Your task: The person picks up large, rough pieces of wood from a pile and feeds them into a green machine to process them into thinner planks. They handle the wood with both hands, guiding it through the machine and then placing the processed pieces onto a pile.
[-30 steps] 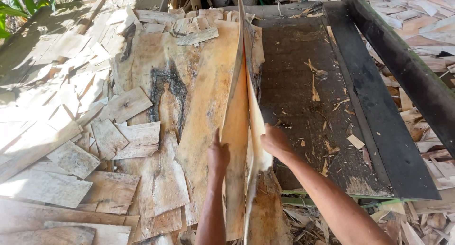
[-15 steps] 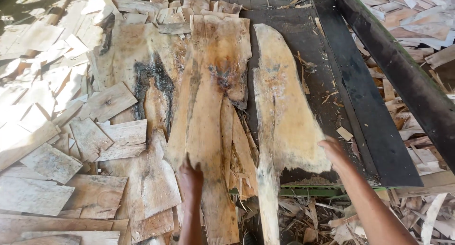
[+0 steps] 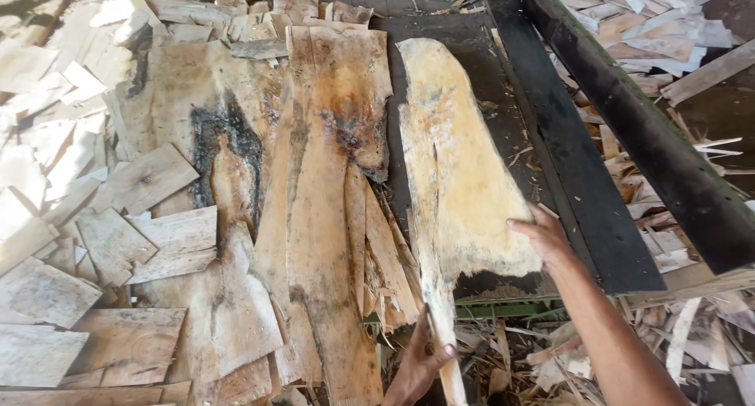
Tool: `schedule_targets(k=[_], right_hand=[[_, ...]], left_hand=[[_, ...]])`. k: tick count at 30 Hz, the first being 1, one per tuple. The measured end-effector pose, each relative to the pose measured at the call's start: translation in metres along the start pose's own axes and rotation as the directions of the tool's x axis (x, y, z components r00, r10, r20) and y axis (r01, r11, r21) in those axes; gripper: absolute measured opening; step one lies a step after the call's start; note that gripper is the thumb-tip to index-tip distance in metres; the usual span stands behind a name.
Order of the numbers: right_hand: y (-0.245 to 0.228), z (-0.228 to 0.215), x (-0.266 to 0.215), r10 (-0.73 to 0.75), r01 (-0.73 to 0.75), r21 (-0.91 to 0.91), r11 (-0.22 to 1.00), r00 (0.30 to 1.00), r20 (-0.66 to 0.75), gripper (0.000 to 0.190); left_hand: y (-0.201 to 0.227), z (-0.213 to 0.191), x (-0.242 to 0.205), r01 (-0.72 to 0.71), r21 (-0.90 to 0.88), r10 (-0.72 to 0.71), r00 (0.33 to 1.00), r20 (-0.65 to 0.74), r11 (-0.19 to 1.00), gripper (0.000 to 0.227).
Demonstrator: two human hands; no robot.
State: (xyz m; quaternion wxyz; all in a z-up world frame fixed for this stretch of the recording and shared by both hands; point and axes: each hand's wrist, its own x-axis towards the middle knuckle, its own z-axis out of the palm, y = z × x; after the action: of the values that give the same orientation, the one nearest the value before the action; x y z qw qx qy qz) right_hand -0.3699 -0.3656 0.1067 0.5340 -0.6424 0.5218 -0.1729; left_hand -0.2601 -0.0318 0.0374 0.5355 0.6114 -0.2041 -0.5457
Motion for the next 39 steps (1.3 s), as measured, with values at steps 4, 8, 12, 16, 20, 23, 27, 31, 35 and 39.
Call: schedule_targets(k=[4, 8, 12, 16, 20, 23, 27, 31, 35, 39], right_hand=[[-0.044, -0.044, -0.024, -0.084, 0.08, -0.089, 0.993, 0.996, -0.043, 0.078], [-0.084, -0.093, -0.046, -0.196, 0.172, -0.224, 0.959, 0.977, -0.087, 0.065], [-0.104, -0.148, -0.074, -0.333, 0.263, -0.384, 0.885, 0.934, -0.127, 0.061], [-0.115, -0.178, -0.107, -0.48, 0.266, -0.738, 0.62, 0.872, -0.089, 0.057], [-0.109, -0.166, -0.132, -0.483, 0.284, -0.926, 0.249, 0.865, 0.135, 0.054], [-0.038, -0.141, -0.112, -0.311, 0.378, -0.821, 0.429, 0.915, 0.259, 0.06], [0.099, -0.136, -0.112, -0.072, 0.384, -0.769, 0.511, 0.91, 0.407, 0.072], [0.218, -0.162, -0.127, -0.42, 0.474, -0.49, 0.732, 0.879, 0.223, 0.068], [0.272, -0.226, -0.136, -0.027, -0.007, -0.231, 0.973, 0.989, -0.144, 0.062], [0.401, -0.263, -0.099, -0.081, -0.024, -0.28, 0.96, 0.93, -0.358, 0.072]], left_hand=[[0.022, 0.048, 0.0, -0.091, 0.15, 0.063, 0.982, 0.181, 0.985, 0.118], [0.049, 0.113, 0.008, -0.024, 0.128, -0.02, 0.941, 0.337, 0.992, 0.106], [0.047, 0.196, 0.036, -0.08, 0.063, 0.048, 0.913, 0.404, 0.995, 0.102], [0.046, 0.282, 0.069, -0.041, -0.197, 0.153, 0.791, 0.593, 0.98, 0.116], [0.044, 0.339, 0.079, 0.207, -0.395, 0.192, 0.622, 0.759, 0.895, 0.127], [0.021, 0.339, 0.081, 0.361, -0.489, 0.109, 0.707, 0.699, 0.794, 0.117], [-0.08, 0.29, 0.131, 0.198, -0.79, 0.228, 0.892, 0.39, 0.58, 0.106], [-0.14, 0.251, 0.165, 0.264, -0.604, -0.337, 0.942, -0.007, 0.752, 0.087], [-0.166, 0.227, 0.207, 0.112, -0.431, -0.179, 0.976, -0.12, 0.896, 0.073], [-0.134, 0.239, 0.228, 0.263, -0.399, -0.366, 0.907, -0.207, 0.878, 0.065]])
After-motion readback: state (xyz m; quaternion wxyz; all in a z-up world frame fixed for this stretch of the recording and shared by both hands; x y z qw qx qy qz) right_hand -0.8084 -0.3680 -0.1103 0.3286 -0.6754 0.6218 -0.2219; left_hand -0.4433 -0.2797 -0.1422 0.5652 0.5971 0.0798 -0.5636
